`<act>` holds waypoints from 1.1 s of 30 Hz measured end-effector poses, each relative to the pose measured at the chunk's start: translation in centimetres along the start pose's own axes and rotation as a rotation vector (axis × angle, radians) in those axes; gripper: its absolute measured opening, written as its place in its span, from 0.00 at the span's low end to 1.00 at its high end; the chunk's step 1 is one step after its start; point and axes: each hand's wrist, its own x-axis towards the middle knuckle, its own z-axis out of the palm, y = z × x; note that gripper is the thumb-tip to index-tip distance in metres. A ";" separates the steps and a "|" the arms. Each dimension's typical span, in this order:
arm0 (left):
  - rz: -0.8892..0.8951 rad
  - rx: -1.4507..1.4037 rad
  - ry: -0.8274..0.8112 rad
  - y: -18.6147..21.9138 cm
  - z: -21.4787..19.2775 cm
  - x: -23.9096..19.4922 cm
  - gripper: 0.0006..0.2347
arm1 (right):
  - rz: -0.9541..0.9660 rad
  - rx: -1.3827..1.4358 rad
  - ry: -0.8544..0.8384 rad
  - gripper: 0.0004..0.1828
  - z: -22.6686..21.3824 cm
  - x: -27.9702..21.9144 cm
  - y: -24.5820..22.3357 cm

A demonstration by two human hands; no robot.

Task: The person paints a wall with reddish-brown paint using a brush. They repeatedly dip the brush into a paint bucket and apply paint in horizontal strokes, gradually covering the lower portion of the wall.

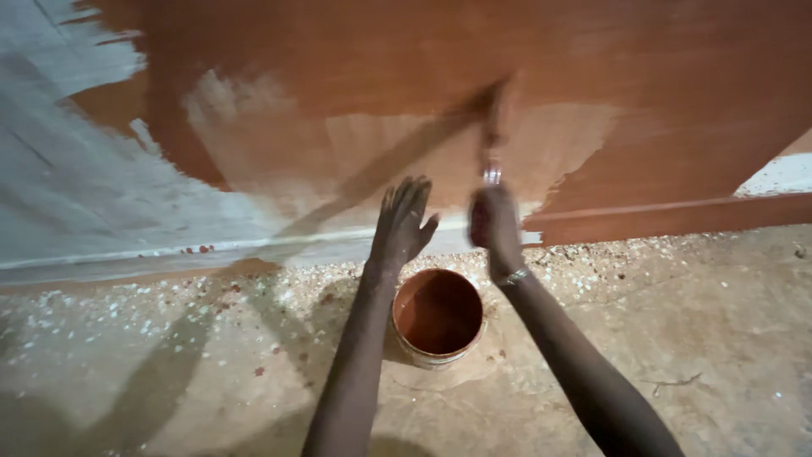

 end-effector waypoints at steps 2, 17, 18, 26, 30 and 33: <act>0.020 0.019 -0.019 -1.1 0.6 -0.8 0.27 | 0.105 -0.009 -0.232 0.08 4.3 0.2 1.2; -0.069 -0.067 0.177 -3.4 -1.9 -1.5 0.24 | -0.026 -0.036 0.093 0.08 1.3 -2.0 0.0; -0.082 -0.029 0.162 -3.5 -1.6 -1.9 0.24 | -0.008 -0.035 0.120 0.08 1.8 -2.1 0.5; -0.217 -0.666 0.163 -7.0 0.2 -2.7 0.28 | 0.084 -0.216 -0.548 0.16 13.2 -0.6 5.1; -0.273 -0.738 0.180 -6.6 -0.9 -3.0 0.29 | 0.243 -0.293 -0.576 0.15 11.4 -0.6 4.7; -0.209 -0.055 0.074 -5.6 -1.8 -2.8 0.27 | 0.144 -0.024 -0.256 0.12 7.4 -0.7 3.0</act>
